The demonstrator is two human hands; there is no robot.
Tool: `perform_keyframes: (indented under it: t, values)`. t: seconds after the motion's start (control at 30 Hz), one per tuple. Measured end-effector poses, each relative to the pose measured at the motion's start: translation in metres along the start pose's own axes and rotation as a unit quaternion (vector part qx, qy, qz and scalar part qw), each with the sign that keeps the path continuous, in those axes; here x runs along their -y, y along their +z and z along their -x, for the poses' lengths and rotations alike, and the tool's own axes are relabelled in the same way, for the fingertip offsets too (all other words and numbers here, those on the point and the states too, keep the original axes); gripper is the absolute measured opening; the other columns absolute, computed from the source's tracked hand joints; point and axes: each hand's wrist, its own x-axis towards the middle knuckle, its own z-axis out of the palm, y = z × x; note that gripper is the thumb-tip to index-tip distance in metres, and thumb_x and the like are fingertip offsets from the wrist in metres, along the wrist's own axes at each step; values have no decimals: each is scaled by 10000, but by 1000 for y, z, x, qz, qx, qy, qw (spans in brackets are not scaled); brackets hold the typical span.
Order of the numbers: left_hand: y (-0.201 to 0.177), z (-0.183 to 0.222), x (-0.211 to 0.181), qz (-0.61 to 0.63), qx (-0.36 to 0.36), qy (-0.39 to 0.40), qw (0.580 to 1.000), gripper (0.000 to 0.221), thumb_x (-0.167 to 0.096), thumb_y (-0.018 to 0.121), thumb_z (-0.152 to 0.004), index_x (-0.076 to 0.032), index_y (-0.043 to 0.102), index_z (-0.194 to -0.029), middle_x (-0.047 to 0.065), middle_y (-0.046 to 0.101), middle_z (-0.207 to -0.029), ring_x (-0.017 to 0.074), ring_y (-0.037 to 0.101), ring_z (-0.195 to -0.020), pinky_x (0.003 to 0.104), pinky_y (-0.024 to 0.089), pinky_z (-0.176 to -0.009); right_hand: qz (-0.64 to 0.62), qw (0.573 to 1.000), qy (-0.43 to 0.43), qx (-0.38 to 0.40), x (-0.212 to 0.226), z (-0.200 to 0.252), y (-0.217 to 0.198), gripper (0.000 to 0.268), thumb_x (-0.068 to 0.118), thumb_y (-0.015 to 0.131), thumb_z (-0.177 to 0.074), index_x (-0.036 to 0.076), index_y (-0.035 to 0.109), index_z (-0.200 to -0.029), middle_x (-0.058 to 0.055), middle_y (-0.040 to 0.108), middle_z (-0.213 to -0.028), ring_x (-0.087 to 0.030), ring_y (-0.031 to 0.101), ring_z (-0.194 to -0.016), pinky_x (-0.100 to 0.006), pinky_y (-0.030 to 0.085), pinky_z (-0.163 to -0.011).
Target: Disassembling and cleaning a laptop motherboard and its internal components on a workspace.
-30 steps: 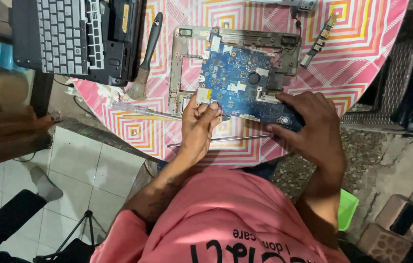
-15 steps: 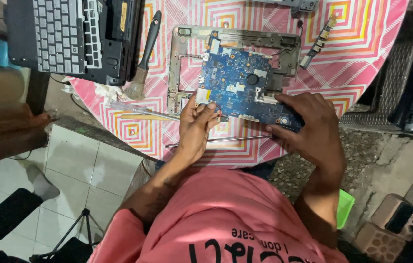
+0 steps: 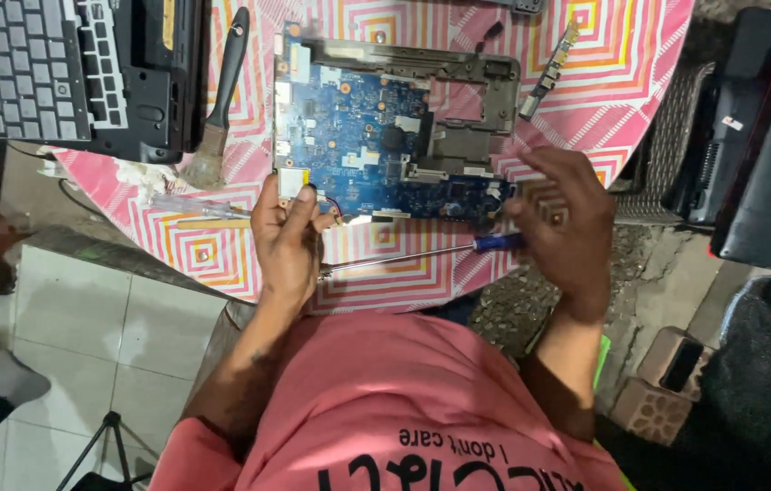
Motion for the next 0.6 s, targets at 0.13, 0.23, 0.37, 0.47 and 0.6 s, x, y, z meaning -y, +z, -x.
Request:
perform_keyframes:
  t: [0.13, 0.23, 0.37, 0.47, 0.6]
  values:
    - [-12, -6, -7, 20, -30, 7, 999, 231, -128, 599, -1005, -94, 572, -1232, -38, 494, -704, 31, 528, -665, 252, 664, -729, 24, 996, -7, -86, -22, 5, -13, 365, 336, 656, -1052, 16, 699, -1221, -154, 676, -1079, -338, 666, -1025, -433, 520, -883]
    - [-19, -12, -20, 44, -50, 14, 998, 246, -125, 601, -1007, -107, 574, -1251, -20, 518, -737, 47, 547, -694, 233, 655, -711, 33, 994, -6, -99, -29, 7, -14, 299, 268, 666, -1063, 5, 716, -1196, -154, 700, -1014, -333, 683, -946, -428, 532, -852]
    - [-32, -22, -28, 131, -114, 31, 984, 446, -82, 660, -978, -106, 487, -1388, 68, 608, -838, 138, 657, -696, 333, 702, -747, 0, 994, -11, -106, -24, 2, -5, 212, 84, 697, -1035, -66, 701, -1185, -211, 695, -971, -342, 666, -889, -447, 520, -830]
    - [-41, -28, -36, 113, -83, 36, 989, 360, -85, 645, -983, -98, 552, -1331, 43, 600, -816, 126, 685, -719, 338, 702, -763, -22, 993, 6, -112, -5, -4, 5, 182, 43, 682, -1034, -74, 694, -1173, -216, 696, -963, -319, 660, -879, -432, 522, -827]
    - [-37, -32, -39, 137, -74, 42, 987, 361, -79, 642, -986, -95, 543, -1333, 48, 601, -819, 142, 692, -710, 357, 704, -782, -28, 993, 15, -111, -6, -3, 8, 166, 5, 673, -1028, -85, 691, -1167, -222, 688, -955, -314, 653, -872, -437, 516, -824]
